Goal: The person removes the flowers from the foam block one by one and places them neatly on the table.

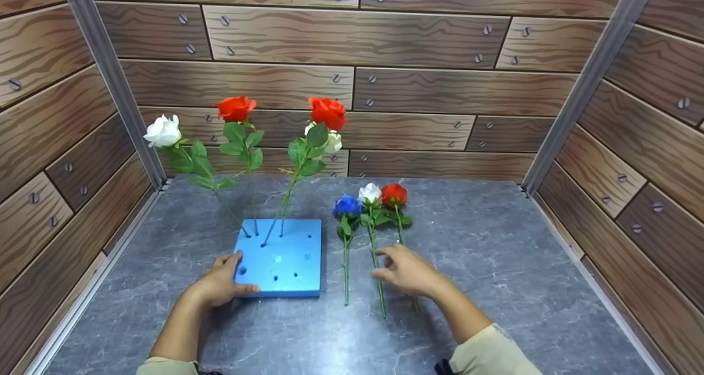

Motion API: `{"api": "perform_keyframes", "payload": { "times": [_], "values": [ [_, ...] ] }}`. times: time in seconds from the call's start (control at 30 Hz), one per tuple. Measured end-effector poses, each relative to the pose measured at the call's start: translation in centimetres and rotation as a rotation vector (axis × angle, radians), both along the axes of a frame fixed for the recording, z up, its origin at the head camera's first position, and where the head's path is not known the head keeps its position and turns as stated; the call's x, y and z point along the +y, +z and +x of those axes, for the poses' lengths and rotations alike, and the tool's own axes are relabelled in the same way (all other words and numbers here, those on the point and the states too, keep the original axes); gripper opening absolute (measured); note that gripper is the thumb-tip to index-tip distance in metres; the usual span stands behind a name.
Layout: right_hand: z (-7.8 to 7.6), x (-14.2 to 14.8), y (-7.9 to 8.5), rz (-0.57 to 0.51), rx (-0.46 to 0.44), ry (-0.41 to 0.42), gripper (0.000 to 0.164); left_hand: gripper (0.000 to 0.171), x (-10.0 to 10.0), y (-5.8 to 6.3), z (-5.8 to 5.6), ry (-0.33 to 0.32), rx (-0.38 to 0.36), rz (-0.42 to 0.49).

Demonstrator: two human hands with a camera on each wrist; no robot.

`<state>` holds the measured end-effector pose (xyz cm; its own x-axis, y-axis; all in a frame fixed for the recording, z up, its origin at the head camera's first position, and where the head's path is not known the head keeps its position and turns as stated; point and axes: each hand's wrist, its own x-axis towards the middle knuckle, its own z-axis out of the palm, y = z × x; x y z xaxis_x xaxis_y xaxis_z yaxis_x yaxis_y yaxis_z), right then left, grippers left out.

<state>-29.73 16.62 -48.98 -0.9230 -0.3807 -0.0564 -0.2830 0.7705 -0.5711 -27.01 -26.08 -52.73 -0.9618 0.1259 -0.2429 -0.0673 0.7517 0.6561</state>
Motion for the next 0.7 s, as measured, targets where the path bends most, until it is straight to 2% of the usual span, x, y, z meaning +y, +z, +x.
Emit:
{"api": "perform_keyframes", "payload": {
  "times": [0.13,0.27,0.7],
  "values": [
    [-0.4,-2.0,0.2,-0.131,-0.058,0.119,0.053,0.115,-0.2,0.0,0.0,0.001,-0.002,-0.006],
    [-1.0,-4.0,0.3,-0.251,-0.099,0.161,0.052,0.115,-0.2,0.2,0.0,0.001,0.000,-0.006],
    [-3.0,-9.5,0.3,-0.506,-0.184,0.123,0.048,0.113,0.0,0.1,-0.1,-0.002,-0.003,-0.007]
  ]
}}
